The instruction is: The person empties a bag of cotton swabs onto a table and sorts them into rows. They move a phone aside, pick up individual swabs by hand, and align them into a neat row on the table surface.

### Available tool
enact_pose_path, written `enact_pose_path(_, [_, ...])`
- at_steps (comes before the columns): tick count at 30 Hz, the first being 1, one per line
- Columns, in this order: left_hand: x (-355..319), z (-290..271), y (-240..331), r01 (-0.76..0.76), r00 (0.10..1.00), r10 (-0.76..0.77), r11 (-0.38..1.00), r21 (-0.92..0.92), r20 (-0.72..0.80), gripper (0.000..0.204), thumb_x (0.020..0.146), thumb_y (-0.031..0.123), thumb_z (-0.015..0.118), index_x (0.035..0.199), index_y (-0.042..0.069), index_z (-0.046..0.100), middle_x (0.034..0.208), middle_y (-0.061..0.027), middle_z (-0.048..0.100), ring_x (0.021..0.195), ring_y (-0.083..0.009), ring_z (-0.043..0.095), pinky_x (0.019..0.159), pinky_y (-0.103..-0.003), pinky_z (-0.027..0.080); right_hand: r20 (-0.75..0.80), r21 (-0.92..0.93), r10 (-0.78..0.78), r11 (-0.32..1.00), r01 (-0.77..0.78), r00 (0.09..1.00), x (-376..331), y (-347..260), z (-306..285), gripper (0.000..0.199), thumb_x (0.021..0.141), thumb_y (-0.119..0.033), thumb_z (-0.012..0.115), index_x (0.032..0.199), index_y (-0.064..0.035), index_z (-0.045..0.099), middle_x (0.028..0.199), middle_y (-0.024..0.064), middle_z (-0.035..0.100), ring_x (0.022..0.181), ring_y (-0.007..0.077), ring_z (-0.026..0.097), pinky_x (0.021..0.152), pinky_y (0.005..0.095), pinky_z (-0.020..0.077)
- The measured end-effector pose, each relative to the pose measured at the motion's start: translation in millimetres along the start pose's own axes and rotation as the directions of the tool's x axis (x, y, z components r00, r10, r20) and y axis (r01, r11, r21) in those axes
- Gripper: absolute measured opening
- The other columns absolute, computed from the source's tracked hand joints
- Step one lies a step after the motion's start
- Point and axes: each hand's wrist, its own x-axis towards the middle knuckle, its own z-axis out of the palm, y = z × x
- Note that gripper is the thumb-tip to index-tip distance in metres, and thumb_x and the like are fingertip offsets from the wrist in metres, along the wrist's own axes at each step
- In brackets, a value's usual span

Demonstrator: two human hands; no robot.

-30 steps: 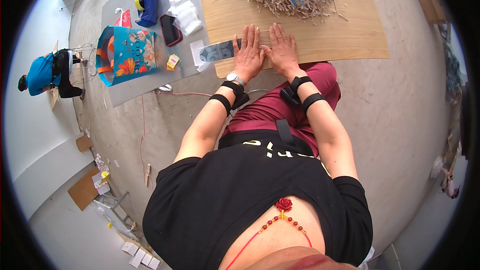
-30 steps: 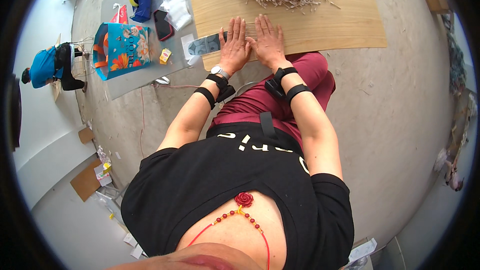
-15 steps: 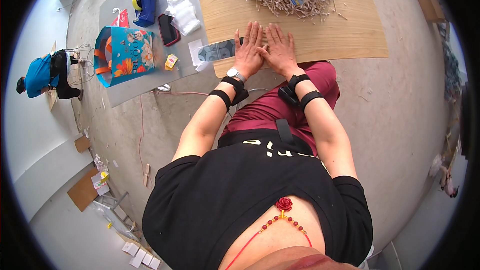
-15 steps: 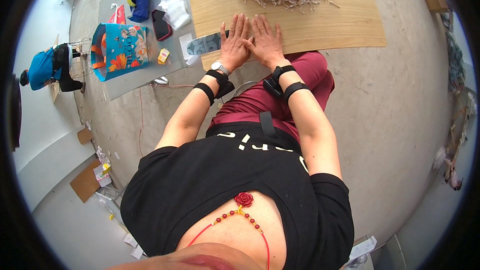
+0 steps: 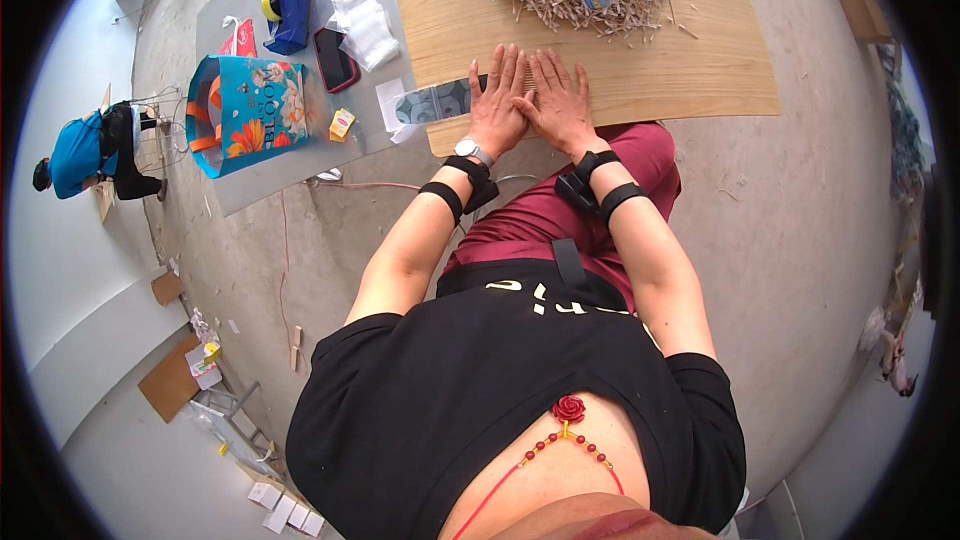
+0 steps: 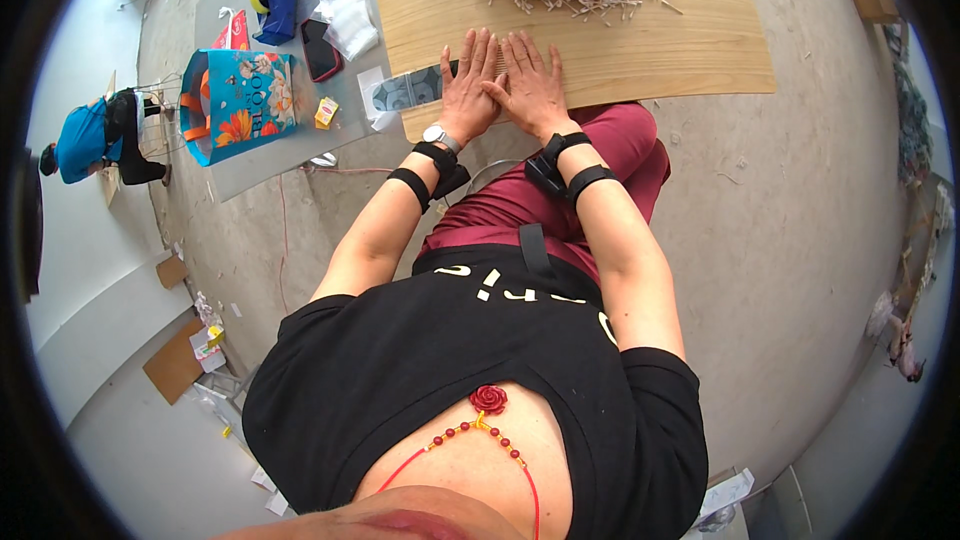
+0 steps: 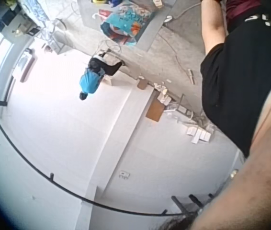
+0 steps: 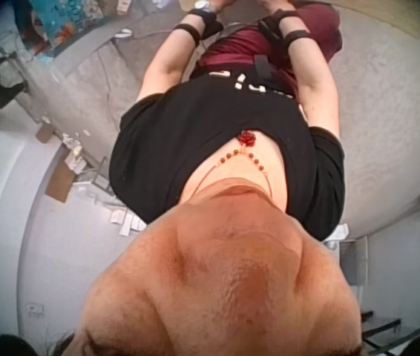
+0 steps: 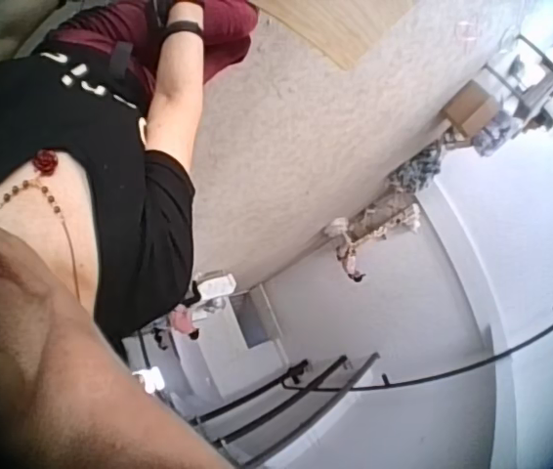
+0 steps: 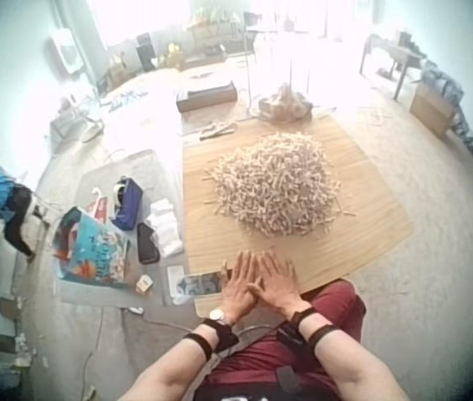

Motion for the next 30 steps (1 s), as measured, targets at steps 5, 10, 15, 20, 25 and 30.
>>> enact_pose_path(5, [0.2, 2.3, -0.6, 0.005, 1.000, -0.005, 1.000, 0.011, 0.012, 0.066, 0.104, 0.041, 0.045, 0.161, 0.010, 0.033, 0.172, -0.0072, 0.020, 0.161, -0.0238, 0.006, 0.124, -0.059, -0.006, -0.008, 0.008, -0.013, 1.000, 0.013, 1.000, -2.2, -0.6, -1.5, 0.087, 0.099, -0.073, 0.032, 0.162, -0.0138, 0.030, 0.168, 0.0065, 0.031, 0.158, 0.0217, 0.018, 0.125, 0.0555, 0.0055])
enact_pose_path(10, [-0.2, 1.8, 0.5, 0.013, 0.999, -0.013, 1.000, -0.003, 0.030, 0.065, 0.106, 0.041, 0.042, 0.162, 0.011, 0.029, 0.173, -0.0062, 0.018, 0.161, -0.0225, 0.005, 0.124, -0.056, -0.007, -0.013, 0.007, -0.010, 1.000, 0.011, 1.000, -3.9, -0.3, -1.4, 0.085, 0.100, -0.072, 0.032, 0.162, -0.0138, 0.030, 0.167, 0.0068, 0.032, 0.158, 0.0220, 0.019, 0.126, 0.0550, 0.0063])
enact_pose_path(15, [-0.9, 2.0, 3.3, 0.040, 0.999, -0.041, 0.999, 0.022, 0.035, 0.065, 0.106, 0.041, 0.042, 0.163, 0.014, 0.029, 0.173, -0.0048, 0.017, 0.161, -0.0221, 0.005, 0.124, -0.057, -0.006, -0.006, 0.020, -0.011, 1.000, 0.011, 1.000, -5.2, -0.1, -1.8, 0.086, 0.100, -0.072, 0.032, 0.162, -0.0129, 0.030, 0.168, 0.0071, 0.031, 0.158, 0.0221, 0.019, 0.126, 0.0547, 0.0059])
enact_pose_path(20, [-1.8, 2.3, 4.2, 0.045, 0.998, -0.046, 0.998, 0.032, 0.039, 0.065, 0.105, 0.041, 0.043, 0.163, 0.014, 0.029, 0.173, -0.0049, 0.017, 0.161, -0.0227, 0.005, 0.124, -0.058, -0.006, 0.002, 0.018, -0.001, 1.000, 0.001, 1.000, -6.5, -4.3, -1.8, 0.085, 0.101, -0.071, 0.030, 0.163, -0.0125, 0.028, 0.169, 0.0071, 0.027, 0.159, 0.0239, 0.014, 0.126, 0.0551, 0.0034])
enact_pose_path(25, [-1.0, 2.7, 4.9, 0.035, 0.998, -0.039, 0.996, 0.080, 0.047, 0.067, 0.104, 0.042, 0.044, 0.163, 0.013, 0.028, 0.173, -0.0051, 0.017, 0.161, -0.0235, 0.005, 0.123, -0.058, -0.006, 0.065, -0.007, 0.051, 0.999, -0.051, 0.997, -7.4, -8.0, -1.4, 0.088, 0.101, -0.073, 0.026, 0.164, -0.0127, 0.024, 0.171, 0.0069, 0.022, 0.160, 0.0253, 0.009, 0.125, 0.0564, -0.0011])
enact_pose_path(30, [-2.1, 4.3, 0.0, 0.031, 0.999, -0.032, 0.999, 0.043, 0.025, 0.070, 0.104, 0.045, 0.045, 0.162, 0.011, 0.028, 0.172, -0.0070, 0.018, 0.161, -0.0250, 0.005, 0.124, -0.060, -0.004, 0.064, -0.006, 0.048, 0.999, -0.048, 0.997, -6.8, -10.8, -1.4, 0.093, 0.098, -0.078, 0.025, 0.165, -0.0122, 0.023, 0.171, 0.0072, 0.021, 0.160, 0.0253, 0.008, 0.125, 0.0568, -0.0020])
